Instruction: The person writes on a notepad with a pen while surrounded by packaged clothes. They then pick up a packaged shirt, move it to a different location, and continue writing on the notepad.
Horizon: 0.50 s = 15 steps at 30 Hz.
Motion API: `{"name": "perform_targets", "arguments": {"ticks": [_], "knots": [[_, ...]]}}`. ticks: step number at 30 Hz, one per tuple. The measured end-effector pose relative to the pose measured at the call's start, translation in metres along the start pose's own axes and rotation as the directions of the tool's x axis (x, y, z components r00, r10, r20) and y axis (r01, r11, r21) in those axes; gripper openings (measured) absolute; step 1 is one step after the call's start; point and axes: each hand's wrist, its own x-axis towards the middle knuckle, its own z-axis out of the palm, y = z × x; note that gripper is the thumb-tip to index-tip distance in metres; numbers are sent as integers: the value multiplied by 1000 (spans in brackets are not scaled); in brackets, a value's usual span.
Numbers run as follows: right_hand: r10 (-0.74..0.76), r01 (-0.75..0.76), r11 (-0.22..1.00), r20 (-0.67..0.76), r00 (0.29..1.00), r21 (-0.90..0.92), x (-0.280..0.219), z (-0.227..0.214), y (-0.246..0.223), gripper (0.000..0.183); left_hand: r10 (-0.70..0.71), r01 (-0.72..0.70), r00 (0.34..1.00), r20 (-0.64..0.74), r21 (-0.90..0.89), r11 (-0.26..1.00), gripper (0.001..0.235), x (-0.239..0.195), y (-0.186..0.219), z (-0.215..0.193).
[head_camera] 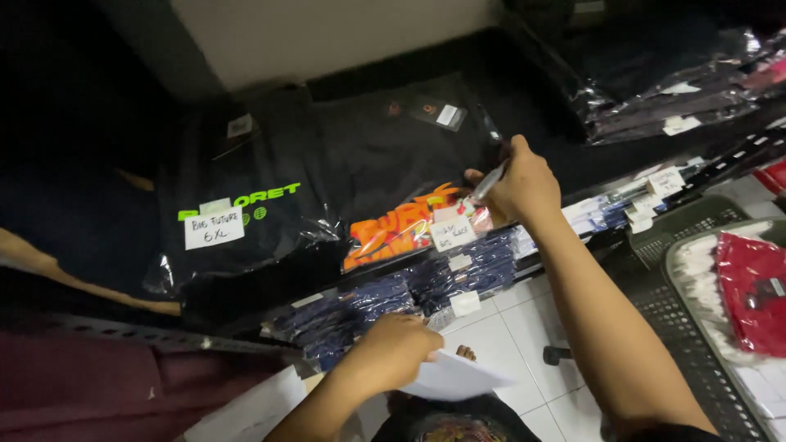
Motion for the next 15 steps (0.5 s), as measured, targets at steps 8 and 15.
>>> {"name": "perform_targets", "arguments": {"ticks": [8, 15], "knots": [[-86, 136, 885, -130, 988, 446, 0, -1, 28, 20, -136, 136, 991, 10, -30, 990, 11, -8, 12, -31], [-258, 329, 864, -226, 939, 382, 35, 0, 33, 32, -254, 254, 967, 9, -112, 961, 25, 21, 25, -39]]}}
